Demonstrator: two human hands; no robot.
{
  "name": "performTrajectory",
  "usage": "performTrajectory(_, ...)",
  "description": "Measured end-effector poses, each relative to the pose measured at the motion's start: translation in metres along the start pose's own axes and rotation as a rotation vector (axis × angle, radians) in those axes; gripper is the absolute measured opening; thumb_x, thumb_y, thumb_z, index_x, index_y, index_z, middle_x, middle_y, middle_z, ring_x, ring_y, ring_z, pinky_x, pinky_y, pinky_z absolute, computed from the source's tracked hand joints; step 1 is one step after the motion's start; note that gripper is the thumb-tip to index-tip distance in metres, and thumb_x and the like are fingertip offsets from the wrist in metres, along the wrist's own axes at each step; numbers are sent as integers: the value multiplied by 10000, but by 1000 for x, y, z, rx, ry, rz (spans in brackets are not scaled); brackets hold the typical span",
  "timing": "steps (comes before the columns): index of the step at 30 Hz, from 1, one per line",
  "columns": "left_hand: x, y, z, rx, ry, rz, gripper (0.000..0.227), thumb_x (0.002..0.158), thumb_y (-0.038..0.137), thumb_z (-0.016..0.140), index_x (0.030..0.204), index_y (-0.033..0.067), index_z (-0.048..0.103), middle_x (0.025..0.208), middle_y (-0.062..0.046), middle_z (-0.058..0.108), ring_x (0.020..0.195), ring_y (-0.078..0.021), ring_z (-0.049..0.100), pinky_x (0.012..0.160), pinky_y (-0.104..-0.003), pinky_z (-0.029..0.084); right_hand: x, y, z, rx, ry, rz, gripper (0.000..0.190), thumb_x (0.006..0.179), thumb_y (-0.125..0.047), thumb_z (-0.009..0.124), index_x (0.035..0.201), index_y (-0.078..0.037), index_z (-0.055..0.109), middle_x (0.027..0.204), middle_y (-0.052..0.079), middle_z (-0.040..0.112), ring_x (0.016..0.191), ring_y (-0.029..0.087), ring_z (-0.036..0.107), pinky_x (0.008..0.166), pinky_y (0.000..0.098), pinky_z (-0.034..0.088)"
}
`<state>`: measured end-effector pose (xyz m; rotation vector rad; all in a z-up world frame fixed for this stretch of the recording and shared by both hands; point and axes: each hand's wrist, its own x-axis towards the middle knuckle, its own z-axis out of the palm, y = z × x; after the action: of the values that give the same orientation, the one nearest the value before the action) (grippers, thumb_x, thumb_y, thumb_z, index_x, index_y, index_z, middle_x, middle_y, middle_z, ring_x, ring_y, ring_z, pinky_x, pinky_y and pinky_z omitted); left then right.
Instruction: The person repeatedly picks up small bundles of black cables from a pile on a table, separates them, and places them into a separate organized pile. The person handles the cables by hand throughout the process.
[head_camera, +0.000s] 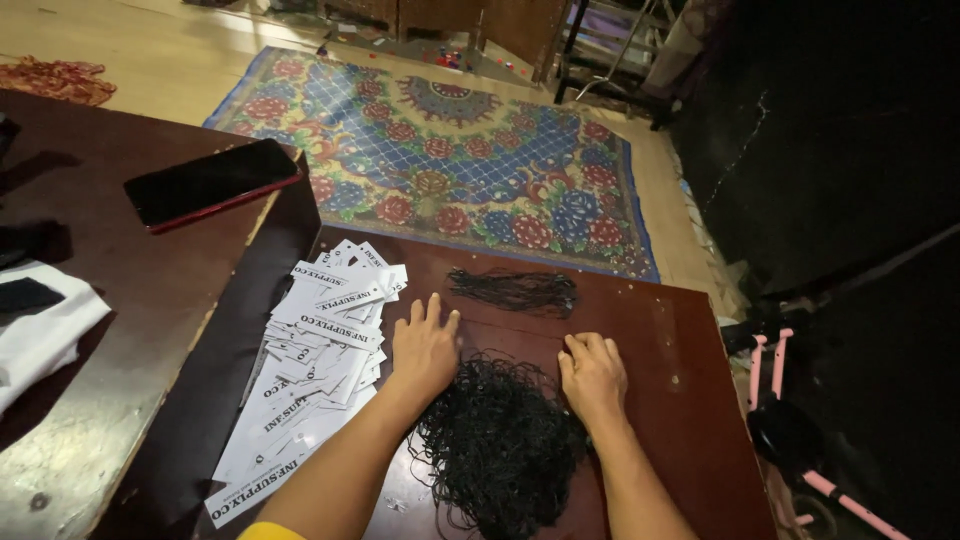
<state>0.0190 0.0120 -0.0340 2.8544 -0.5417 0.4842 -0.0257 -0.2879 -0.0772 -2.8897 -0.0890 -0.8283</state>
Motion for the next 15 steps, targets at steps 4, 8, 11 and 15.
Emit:
performTrajectory(4, 1, -2, 2, -23, 17, -23, 443, 854, 337, 670, 1236, 121, 733, 1407, -259, 564, 1263, -483, 507, 797, -527, 486, 3, -4, -5, 18, 6, 22, 319, 893, -370, 692, 1128, -172, 781, 1053, 17, 684, 980, 255, 645, 810, 381, 542)
performTrajectory(8, 2, -1, -4, -63, -13, -39, 459, 852, 371, 686, 1239, 127, 729, 1405, -255, 562, 1268, -480, 505, 808, -539, 488, 3, -4, -5, -25, -12, 45, 347, 914, -441, 655, 1142, -207, 773, 1093, -11, 678, 1023, 241, 643, 806, 379, 554)
performTrajectory(11, 4, -1, -7, -71, -75, -62, 501, 886, 435, 647, 1289, 143, 702, 1464, -246, 518, 1315, -482, 470, 850, -548, 473, 3, -4, -4, -40, -55, 75, 381, 923, -467, 637, 1187, -219, 754, 1160, -23, 657, 1097, 242, 619, 835, 397, 551)
performTrajectory(15, 6, -1, -14, -74, -166, -98, 564, 937, 513, 573, 1378, 168, 644, 1561, -235, 428, 1399, -490, 402, 927, -560, 427, 5, -12, -14, -32, -177, 144, 450, 945, -512, 595, 1265, -220, 718, 1283, -22, 615, 1223, 264, 567, 899, 445, 538)
